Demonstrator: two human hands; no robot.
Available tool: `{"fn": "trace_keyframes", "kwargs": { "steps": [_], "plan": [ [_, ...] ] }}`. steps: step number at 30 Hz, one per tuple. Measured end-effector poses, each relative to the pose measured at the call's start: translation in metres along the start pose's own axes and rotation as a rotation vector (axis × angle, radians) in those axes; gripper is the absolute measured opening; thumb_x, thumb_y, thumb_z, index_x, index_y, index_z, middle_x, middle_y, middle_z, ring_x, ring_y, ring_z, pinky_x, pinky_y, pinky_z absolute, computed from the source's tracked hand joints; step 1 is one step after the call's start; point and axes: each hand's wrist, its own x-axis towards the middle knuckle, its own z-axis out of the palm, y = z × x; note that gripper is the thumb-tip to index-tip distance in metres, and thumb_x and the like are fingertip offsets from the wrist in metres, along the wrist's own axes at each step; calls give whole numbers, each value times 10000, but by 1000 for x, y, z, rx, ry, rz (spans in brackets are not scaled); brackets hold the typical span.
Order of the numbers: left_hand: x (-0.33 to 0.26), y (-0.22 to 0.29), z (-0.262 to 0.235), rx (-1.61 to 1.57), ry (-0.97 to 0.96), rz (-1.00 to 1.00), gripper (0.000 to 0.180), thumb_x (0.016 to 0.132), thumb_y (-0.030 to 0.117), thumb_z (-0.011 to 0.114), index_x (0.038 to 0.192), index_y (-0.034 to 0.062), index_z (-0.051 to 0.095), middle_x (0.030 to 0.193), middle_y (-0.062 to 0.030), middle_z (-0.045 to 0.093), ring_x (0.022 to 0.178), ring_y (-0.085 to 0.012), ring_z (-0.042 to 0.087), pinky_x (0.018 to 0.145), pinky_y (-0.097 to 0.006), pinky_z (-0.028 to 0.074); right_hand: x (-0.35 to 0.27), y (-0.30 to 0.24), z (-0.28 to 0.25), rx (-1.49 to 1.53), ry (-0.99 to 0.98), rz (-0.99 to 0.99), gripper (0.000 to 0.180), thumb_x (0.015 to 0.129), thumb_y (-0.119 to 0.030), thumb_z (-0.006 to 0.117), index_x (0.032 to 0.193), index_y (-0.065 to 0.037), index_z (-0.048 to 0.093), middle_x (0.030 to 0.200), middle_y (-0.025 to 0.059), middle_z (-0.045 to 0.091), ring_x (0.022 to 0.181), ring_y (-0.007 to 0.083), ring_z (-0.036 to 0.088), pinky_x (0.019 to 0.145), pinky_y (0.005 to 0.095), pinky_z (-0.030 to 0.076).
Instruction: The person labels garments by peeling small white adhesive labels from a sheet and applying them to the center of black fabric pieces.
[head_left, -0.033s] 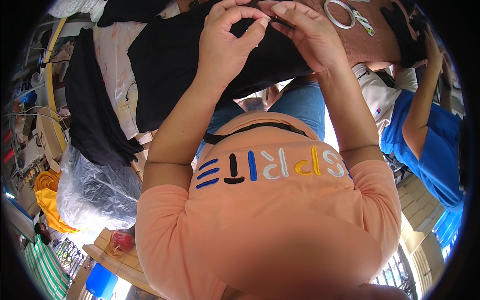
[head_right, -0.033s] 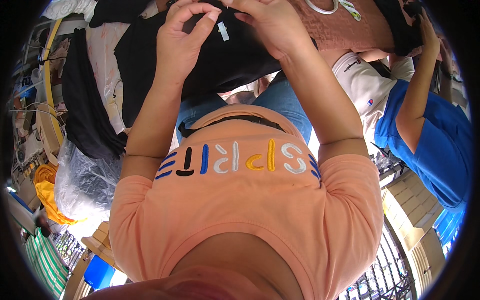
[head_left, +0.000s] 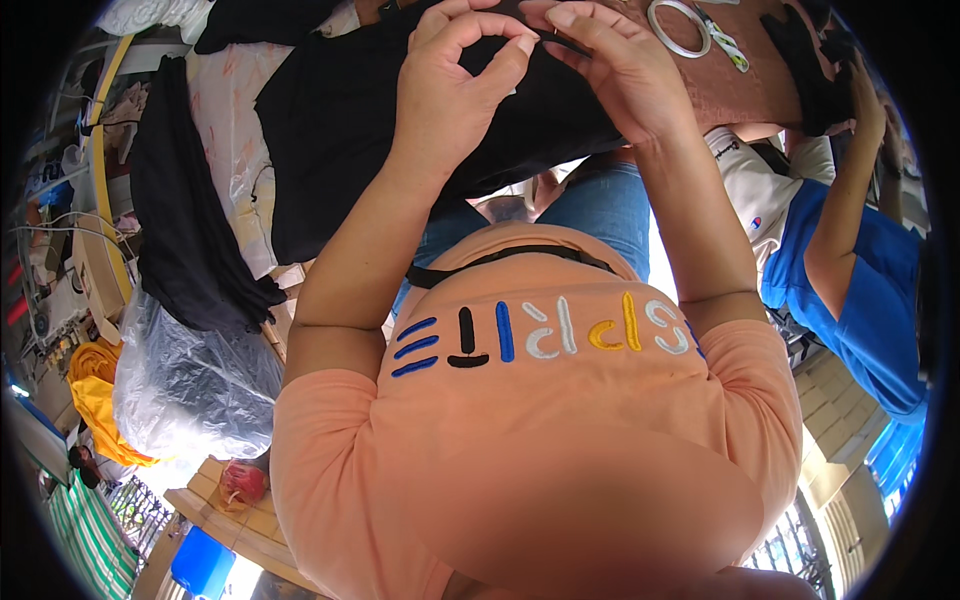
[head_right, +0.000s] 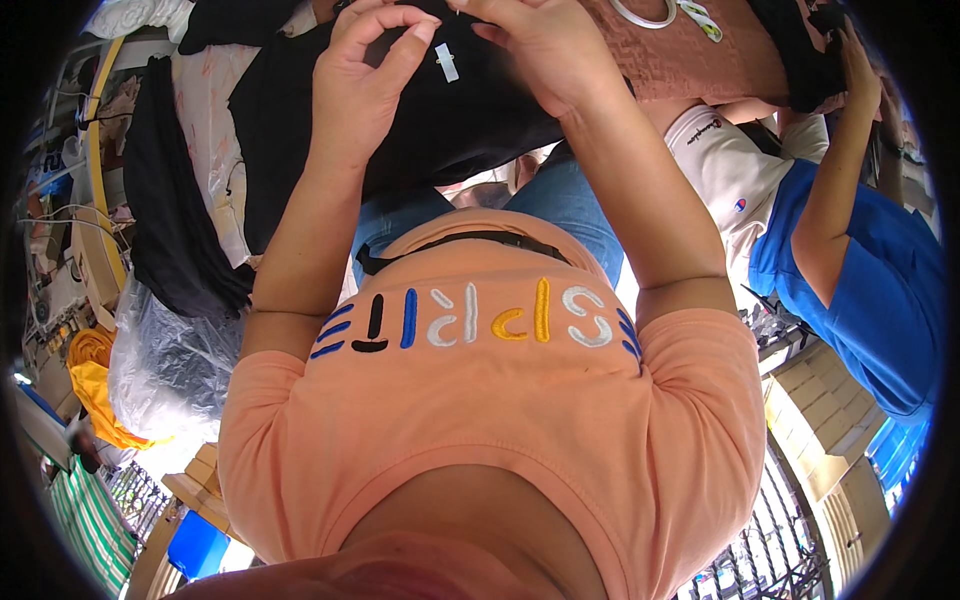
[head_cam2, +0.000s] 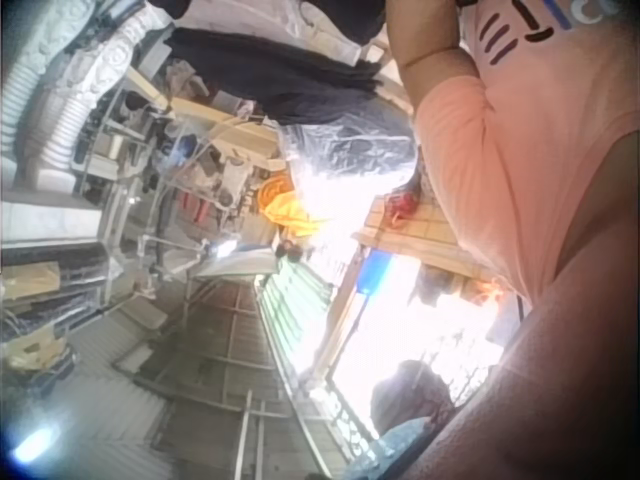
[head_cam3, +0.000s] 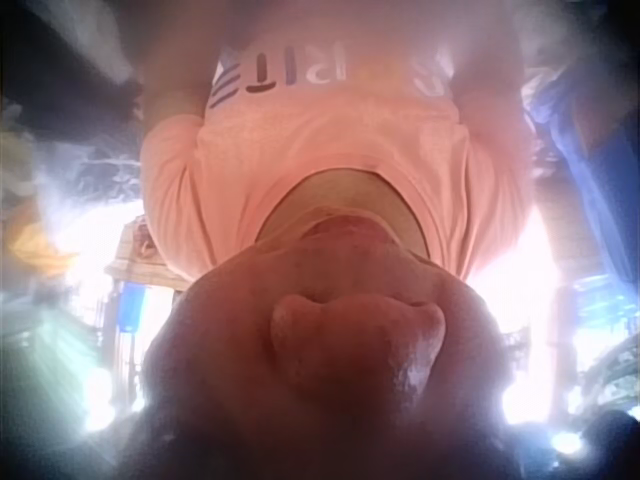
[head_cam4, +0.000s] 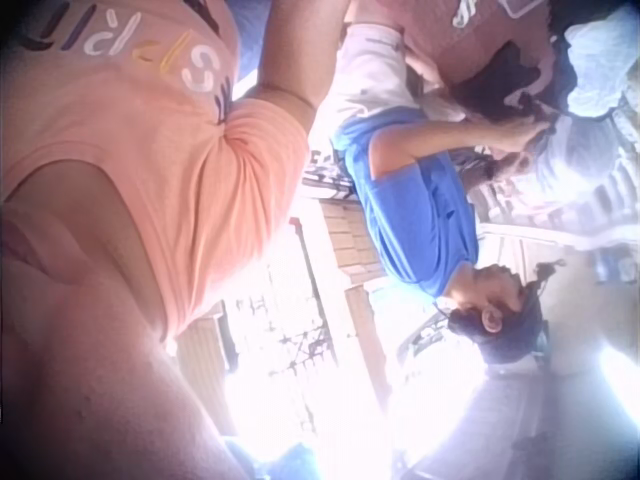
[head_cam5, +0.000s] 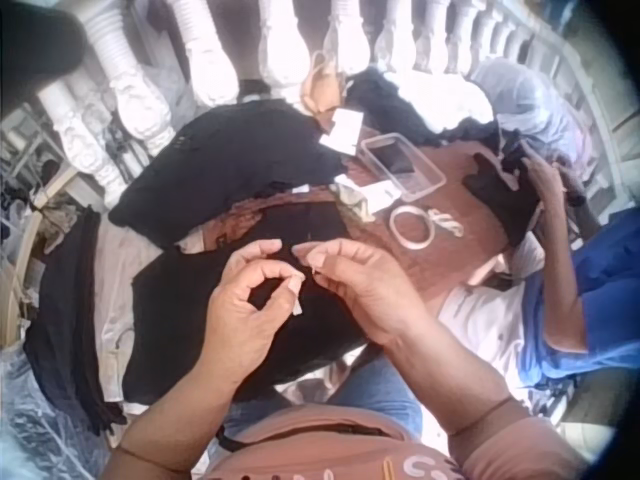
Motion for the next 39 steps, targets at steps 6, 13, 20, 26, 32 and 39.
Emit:
{"fn": "trace_keyframes", "kwargs": {
  "steps": [6,13,20,26,32,39],
  "plan": [
    [5,-29,-42,97,82,105,156,915,94,748,1055,32,714,1297,-111,628,1218,-219,595,1037,-350,453,20,-11,-20,-96,217,-160,162,980,-161,668,1054,-34,733,1017,45,749,939,132,682,888,278,513],
    [-46,-37,-186,81,-2,-465,330,1002,206,674,1252,-6,709,1264,-48,705,1157,-147,643,1076,-301,434,14,-43,-81,78,333,-289,162,1001,-199,663,1031,-40,667,902,43,684,863,159,680,833,277,569],
    [-269,-120,-320,1224,-1004,-1086,201,939,227,694,906,49,780,928,-229,731,873,-376,718,797,-412,560,32,-44,-111,-29,328,-401,124,1007,-196,665,1061,-85,678,894,1,678,802,111,641,764,255,541],
    [-107,-57,-167,723,-95,-174,195,980,95,660,1159,42,717,1122,-129,714,1047,-274,695,925,-342,529,59,-77,-117,-407,458,-557,133,980,-156,704,1065,-54,698,831,-27,659,725,86,610,673,221,496],
    [-88,-98,-110,744,141,-15,283,950,172,694,1232,141,700,1390,-67,589,1269,-296,559,1097,-431,391,113,-109,-152,-999,607,-670,105,917,-68,743,997,-2,763,907,31,750,787,106,659,687,261,508],
    [-100,-108,-102,784,199,8,239,939,139,698,1175,158,730,1409,-46,586,1299,-286,539,1113,-438,358,157,-127,-174,-1933,641,-702,110,856,-120,690,916,-81,775,998,138,717,933,324,694,826,412,539]
  ]
}}
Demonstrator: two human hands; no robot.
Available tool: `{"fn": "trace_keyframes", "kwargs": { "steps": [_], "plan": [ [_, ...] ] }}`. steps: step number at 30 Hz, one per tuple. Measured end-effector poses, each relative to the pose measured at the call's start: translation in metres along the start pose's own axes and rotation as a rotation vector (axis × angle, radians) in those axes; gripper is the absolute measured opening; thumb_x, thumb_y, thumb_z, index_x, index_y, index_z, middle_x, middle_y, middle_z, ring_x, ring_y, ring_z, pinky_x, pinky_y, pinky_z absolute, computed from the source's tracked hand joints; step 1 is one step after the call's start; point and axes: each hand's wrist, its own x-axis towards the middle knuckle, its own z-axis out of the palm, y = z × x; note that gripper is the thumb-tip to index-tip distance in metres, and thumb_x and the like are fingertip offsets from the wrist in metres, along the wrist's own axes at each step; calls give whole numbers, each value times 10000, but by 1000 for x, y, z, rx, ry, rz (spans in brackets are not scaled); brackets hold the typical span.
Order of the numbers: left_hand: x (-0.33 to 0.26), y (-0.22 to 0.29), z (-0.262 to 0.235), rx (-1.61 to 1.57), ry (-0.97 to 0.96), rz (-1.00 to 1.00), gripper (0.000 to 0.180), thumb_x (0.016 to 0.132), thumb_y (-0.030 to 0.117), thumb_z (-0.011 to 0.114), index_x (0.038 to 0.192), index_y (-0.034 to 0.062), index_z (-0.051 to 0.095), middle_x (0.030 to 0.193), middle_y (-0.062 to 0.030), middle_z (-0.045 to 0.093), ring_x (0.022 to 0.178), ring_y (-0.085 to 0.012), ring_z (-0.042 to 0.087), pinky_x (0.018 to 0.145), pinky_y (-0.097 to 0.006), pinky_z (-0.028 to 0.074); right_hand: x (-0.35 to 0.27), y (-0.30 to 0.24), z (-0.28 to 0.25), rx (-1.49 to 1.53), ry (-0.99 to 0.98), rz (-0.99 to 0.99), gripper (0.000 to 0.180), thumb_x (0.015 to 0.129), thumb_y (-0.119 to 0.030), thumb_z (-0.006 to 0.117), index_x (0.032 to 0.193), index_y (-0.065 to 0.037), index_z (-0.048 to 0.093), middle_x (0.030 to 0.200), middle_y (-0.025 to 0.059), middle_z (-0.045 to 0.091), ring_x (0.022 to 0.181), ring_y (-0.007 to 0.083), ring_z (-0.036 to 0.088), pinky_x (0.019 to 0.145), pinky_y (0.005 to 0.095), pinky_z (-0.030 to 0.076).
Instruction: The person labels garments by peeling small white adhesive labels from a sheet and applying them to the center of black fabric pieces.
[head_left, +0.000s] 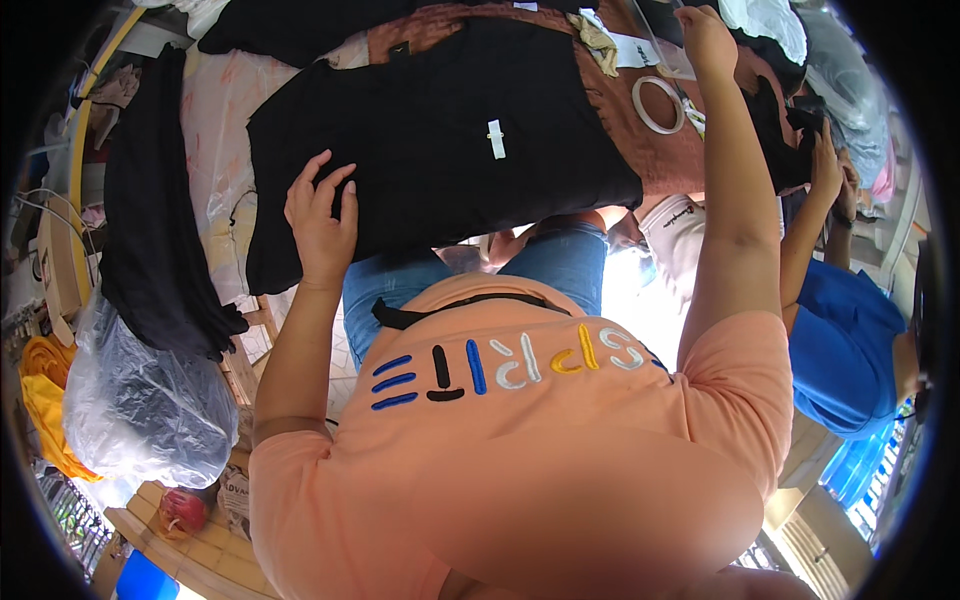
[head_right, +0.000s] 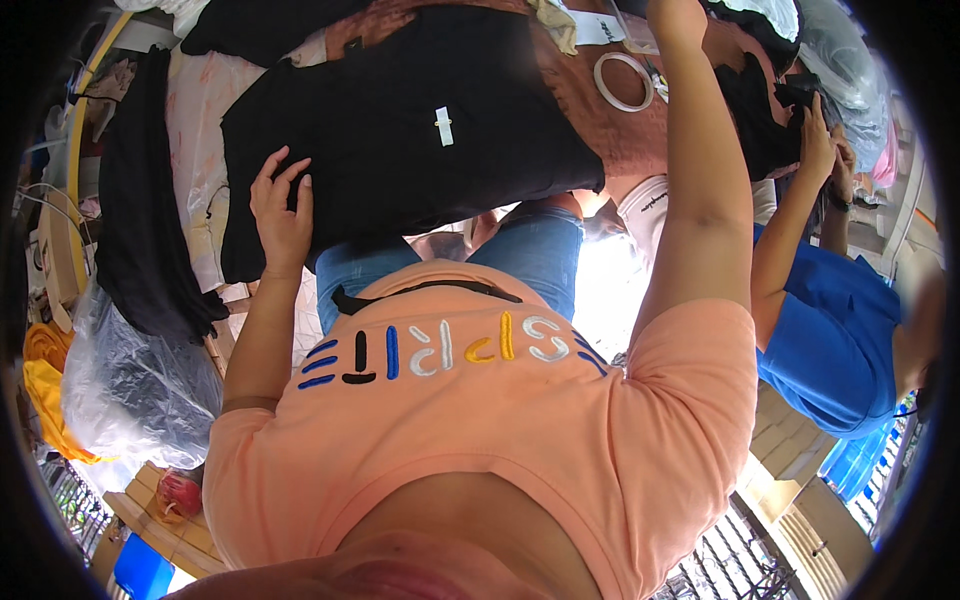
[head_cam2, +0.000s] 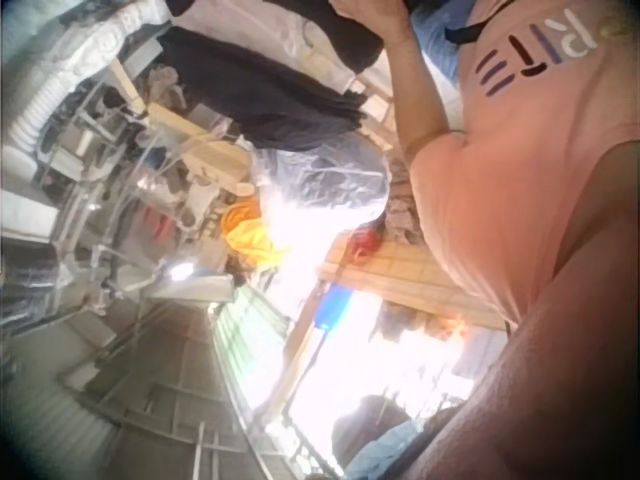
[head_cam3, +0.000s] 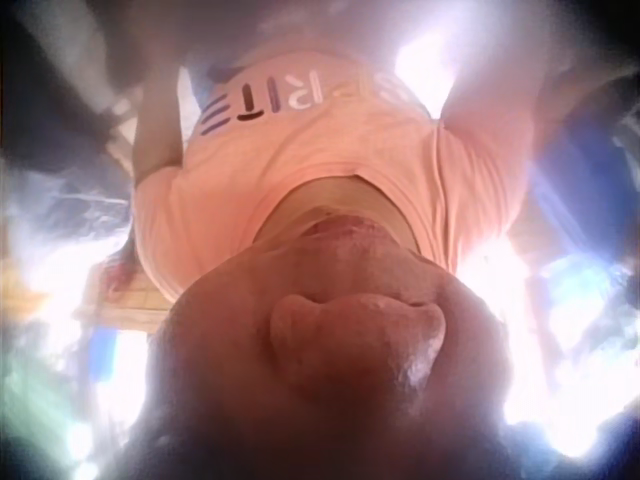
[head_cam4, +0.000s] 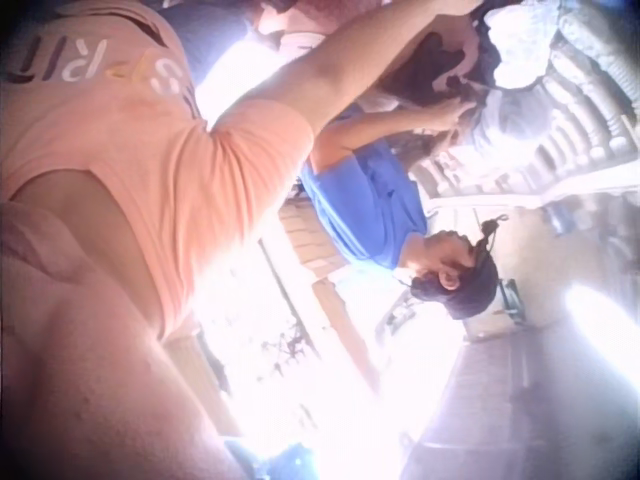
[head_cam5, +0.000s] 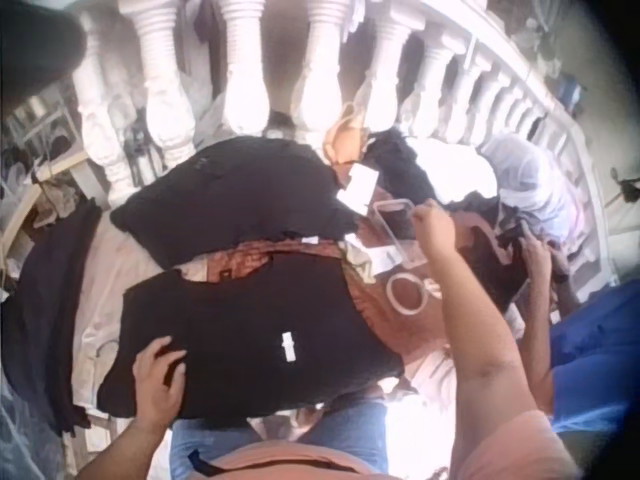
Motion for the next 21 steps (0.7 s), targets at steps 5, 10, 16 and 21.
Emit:
{"fn": "trace_keyframes", "kwargs": {
  "steps": [5,10,16,21],
  "plan": [
    [-1,1,-2,-9,10,26,191,928,106,695,1102,153,757,1383,-42,608,1292,-283,547,1109,-428,355,11,7,24,-131,-97,-108,121,857,-119,667,890,-78,775,1014,146,727,945,336,702,828,434,550],
    [0,1,-1,-17,-5,26,185,922,83,689,1076,150,769,1369,-44,620,1295,-282,547,1113,-426,351,13,12,37,-157,-129,-169,140,858,-119,643,864,-75,776,1030,154,737,957,347,710,830,455,562],
    [1,1,3,-20,-28,36,183,929,81,681,1075,146,771,1374,-45,616,1312,-279,534,1125,-427,339,10,22,43,-134,-83,-135,159,868,-138,624,840,-85,772,1034,156,742,968,360,711,829,463,567],
    [-4,0,-2,-13,2,44,195,920,60,689,1077,142,771,1369,-48,619,1312,-285,533,1115,-420,359,30,13,25,-477,-280,-362,184,888,-241,670,962,-102,765,1013,164,735,1010,368,697,867,479,550]
  ]
}}
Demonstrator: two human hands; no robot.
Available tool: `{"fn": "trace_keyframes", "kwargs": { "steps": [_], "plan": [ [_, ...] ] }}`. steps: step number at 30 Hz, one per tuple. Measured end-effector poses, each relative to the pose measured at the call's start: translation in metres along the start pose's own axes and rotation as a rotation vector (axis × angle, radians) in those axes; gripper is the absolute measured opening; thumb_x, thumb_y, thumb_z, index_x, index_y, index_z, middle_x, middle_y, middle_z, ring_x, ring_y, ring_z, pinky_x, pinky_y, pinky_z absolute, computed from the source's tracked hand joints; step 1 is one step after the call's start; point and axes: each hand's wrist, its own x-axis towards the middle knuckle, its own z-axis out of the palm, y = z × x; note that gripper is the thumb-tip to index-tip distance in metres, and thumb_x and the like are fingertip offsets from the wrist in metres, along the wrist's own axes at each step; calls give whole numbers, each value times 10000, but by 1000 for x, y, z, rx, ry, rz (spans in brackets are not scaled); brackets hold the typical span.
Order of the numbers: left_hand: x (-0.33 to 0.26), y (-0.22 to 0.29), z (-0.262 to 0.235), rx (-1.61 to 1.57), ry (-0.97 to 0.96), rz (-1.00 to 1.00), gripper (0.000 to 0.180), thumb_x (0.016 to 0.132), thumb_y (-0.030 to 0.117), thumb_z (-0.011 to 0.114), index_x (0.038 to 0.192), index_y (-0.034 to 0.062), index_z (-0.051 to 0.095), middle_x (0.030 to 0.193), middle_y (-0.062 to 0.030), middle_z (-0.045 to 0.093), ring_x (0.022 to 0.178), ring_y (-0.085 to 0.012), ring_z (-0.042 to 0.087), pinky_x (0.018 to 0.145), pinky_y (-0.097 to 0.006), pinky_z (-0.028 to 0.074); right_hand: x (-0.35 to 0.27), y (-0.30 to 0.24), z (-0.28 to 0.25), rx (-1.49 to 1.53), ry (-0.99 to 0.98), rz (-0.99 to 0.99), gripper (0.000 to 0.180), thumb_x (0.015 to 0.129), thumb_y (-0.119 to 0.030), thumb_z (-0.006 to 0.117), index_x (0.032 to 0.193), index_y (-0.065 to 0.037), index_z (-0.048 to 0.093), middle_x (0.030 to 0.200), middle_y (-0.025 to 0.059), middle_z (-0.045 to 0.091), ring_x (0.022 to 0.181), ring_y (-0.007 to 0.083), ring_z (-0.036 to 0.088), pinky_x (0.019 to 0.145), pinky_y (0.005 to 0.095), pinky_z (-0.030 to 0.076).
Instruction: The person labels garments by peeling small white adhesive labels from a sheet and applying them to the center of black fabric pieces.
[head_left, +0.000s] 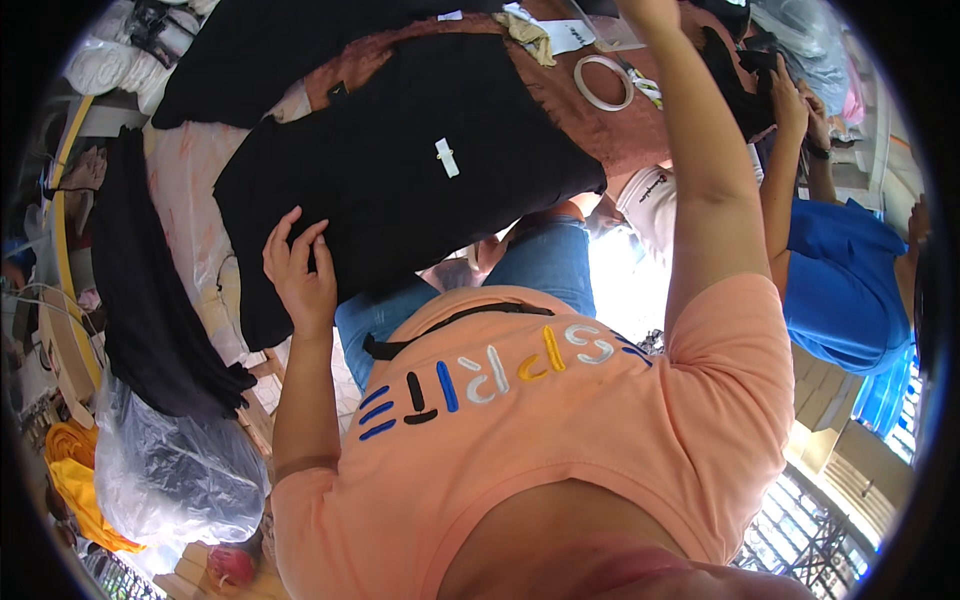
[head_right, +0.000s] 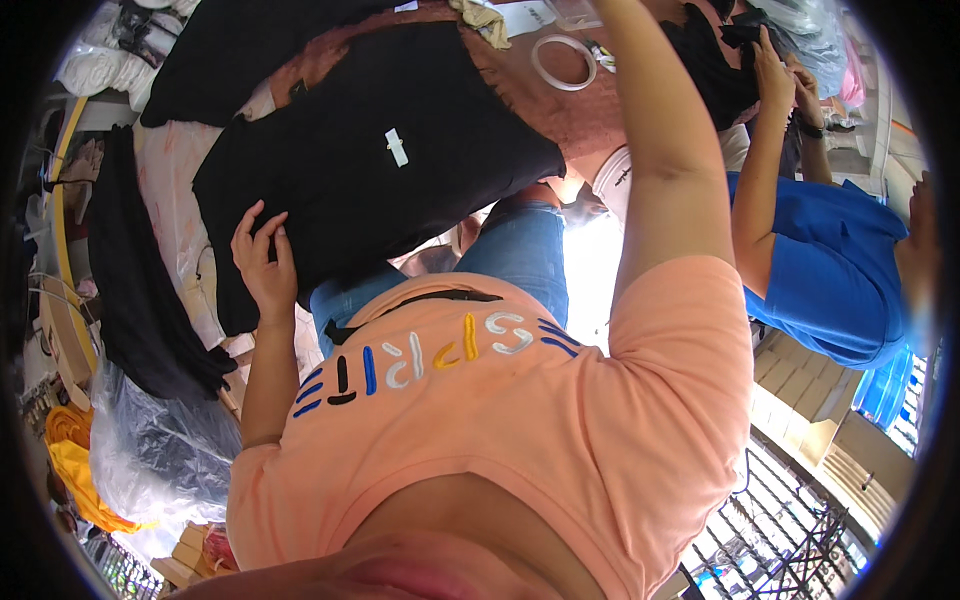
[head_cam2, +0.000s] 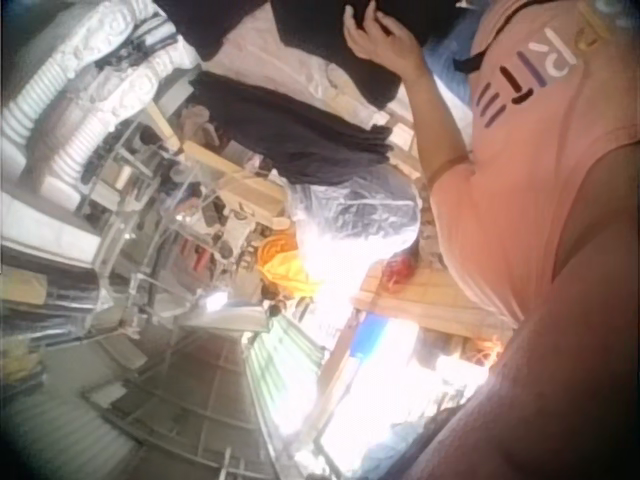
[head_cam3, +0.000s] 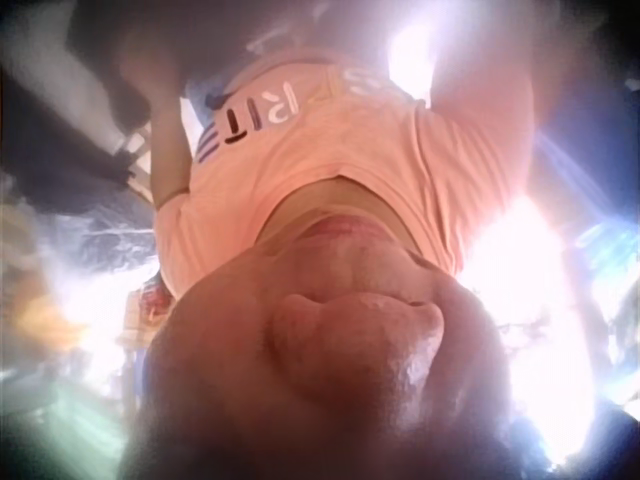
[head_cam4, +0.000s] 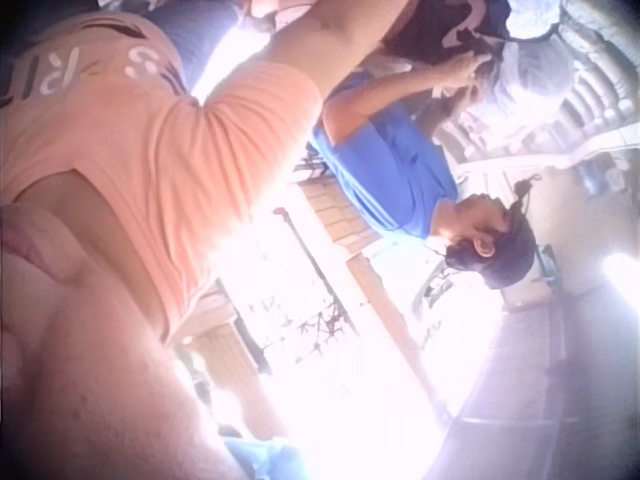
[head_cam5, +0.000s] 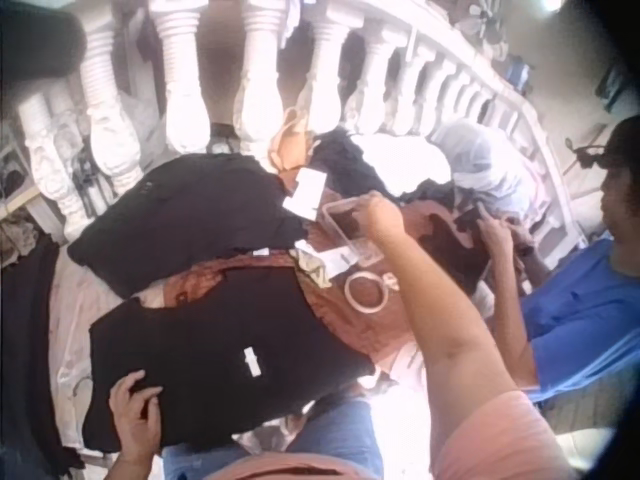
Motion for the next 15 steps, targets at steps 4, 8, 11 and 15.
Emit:
{"fn": "trace_keyframes", "kwargs": {
  "steps": [4,8,11,15],
  "plan": [
    [3,3,-12,65,58,69,194,932,61,684,1095,122,768,1352,-79,630,1287,-301,543,1103,-409,393,-24,20,-7,578,116,609,477,857,-250,779,1283,-74,653,1055,198,745,993,355,708,877,464,547],
    [9,12,0,-26,33,99,184,938,71,688,1094,123,771,1343,-74,637,1289,-290,543,1097,-398,395,-81,230,49,1097,149,785,351,966,-304,697,1186,-30,704,1199,137,728,1076,244,705,902,356,550],
    [1,9,-6,-31,44,93,182,939,75,693,1095,125,772,1311,-64,657,1269,-278,560,1090,-392,397,-95,263,49,1274,113,1018,532,955,-331,737,1252,99,638,1185,164,734,995,227,743,860,304,586],
    [-3,12,-12,4,-10,49,176,925,117,710,1079,167,778,1321,-20,648,1277,-270,557,1071,-416,392,-98,177,48,1457,230,896,437,962,-268,737,1272,33,668,1154,152,745,1069,206,724,924,310,558]
  ]
}}
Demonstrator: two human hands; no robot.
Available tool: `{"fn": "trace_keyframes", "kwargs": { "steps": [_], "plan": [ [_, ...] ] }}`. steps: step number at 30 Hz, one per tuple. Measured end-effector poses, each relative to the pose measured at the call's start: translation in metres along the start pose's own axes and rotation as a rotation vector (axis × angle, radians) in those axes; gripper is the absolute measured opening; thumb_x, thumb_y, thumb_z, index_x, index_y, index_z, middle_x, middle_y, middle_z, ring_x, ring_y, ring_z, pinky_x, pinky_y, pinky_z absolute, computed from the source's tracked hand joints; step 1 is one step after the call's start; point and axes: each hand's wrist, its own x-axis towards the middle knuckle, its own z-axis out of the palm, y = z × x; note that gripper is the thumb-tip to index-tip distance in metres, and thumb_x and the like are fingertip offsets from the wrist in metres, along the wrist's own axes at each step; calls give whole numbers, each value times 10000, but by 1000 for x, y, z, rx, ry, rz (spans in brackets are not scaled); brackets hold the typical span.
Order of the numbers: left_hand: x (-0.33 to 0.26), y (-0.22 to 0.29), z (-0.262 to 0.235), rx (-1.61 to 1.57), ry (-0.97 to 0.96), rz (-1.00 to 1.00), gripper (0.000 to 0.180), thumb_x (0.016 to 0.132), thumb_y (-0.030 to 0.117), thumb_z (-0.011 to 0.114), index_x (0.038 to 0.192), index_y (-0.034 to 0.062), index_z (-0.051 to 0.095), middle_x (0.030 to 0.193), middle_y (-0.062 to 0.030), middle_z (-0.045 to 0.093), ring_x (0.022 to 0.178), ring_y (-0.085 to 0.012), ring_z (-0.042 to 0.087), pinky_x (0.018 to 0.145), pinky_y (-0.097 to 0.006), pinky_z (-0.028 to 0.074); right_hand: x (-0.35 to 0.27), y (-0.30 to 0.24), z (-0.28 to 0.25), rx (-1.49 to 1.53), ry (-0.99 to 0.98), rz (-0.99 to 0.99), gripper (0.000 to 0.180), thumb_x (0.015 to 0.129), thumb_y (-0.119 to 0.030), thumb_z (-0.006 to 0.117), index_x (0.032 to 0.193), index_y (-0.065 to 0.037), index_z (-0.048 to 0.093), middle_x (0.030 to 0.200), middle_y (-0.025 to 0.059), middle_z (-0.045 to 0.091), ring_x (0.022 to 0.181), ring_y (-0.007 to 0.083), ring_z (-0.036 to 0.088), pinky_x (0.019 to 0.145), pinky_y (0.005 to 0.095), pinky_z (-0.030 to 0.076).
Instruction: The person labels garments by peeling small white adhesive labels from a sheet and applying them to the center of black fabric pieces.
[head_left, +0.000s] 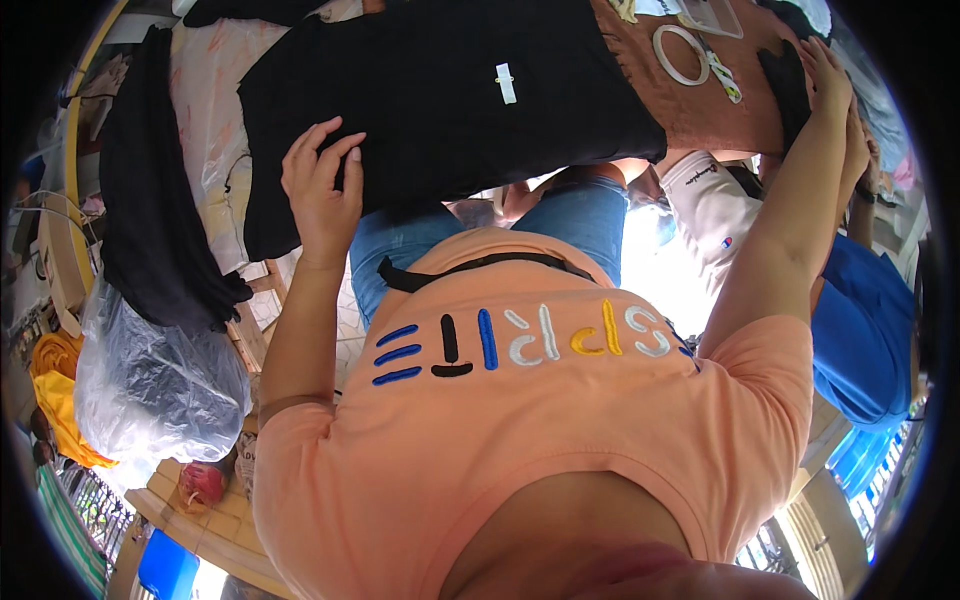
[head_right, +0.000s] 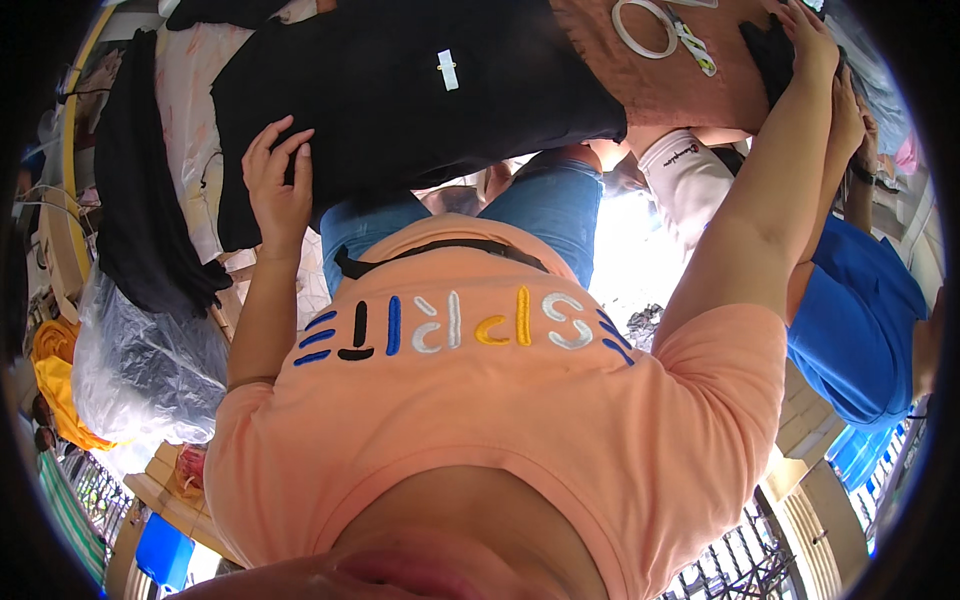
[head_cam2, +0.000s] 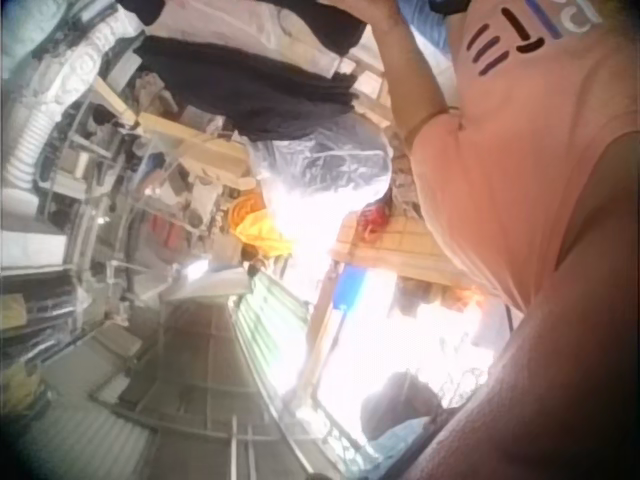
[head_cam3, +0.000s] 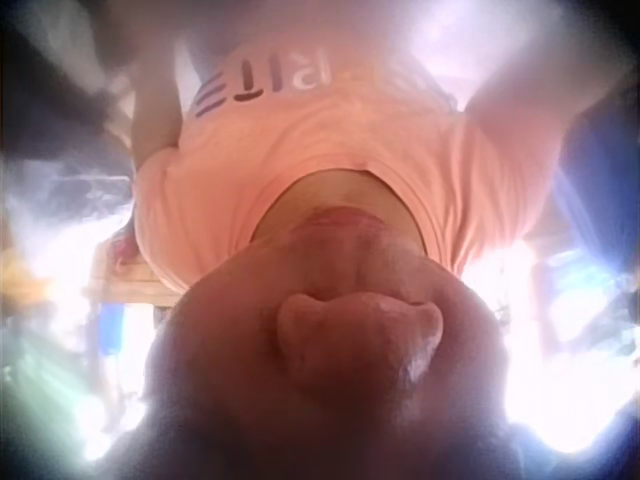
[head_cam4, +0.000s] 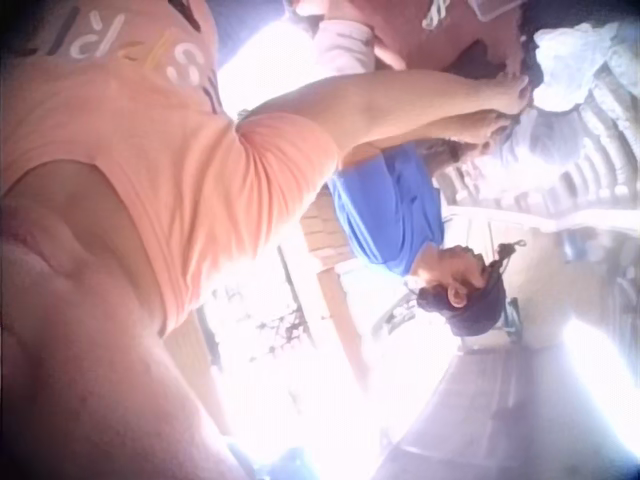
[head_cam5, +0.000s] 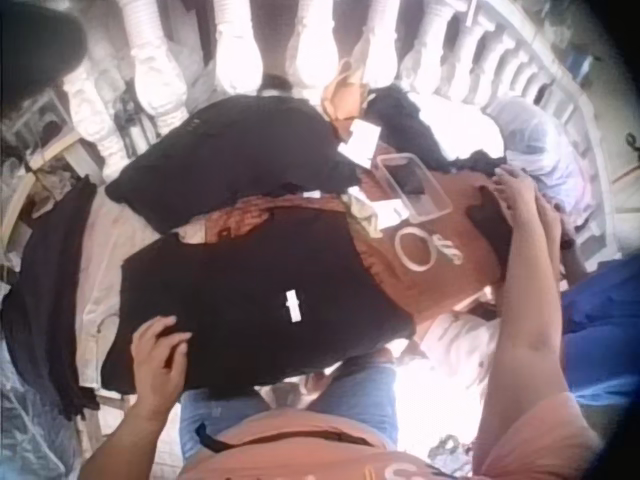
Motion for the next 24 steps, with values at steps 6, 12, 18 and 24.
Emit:
{"fn": "trace_keyframes", "kwargs": {
  "steps": [6,12,18,24],
  "plan": [
    [17,38,29,-137,-187,173,256,924,203,714,1176,173,744,1345,0,634,1316,-271,529,1089,-451,367,-145,-29,121,-273,-227,-315,245,959,-252,716,1121,-76,770,1106,68,763,1031,155,682,927,302,511],
    [43,73,71,-13,-344,262,531,995,387,633,1468,160,554,1554,-64,477,1471,-356,376,1163,-541,274,-339,-74,241,-330,-408,-928,159,926,-93,687,1076,-90,740,1067,76,711,1023,266,667,897,369,535],
    [48,70,85,94,-380,265,590,1013,461,586,1521,174,502,1607,-77,422,1519,-391,290,1184,-606,219,-370,-50,256,-340,-462,-856,335,825,28,650,1107,-120,754,1201,63,700,1158,293,642,988,421,515],
    [79,40,68,81,-388,214,515,984,467,626,1439,229,599,1577,-50,467,1525,-367,290,1181,-643,180,-369,-45,251,-316,-461,-807,294,797,-4,652,1032,-136,770,1160,30,705,1156,275,626,971,423,509]
  ]
}}
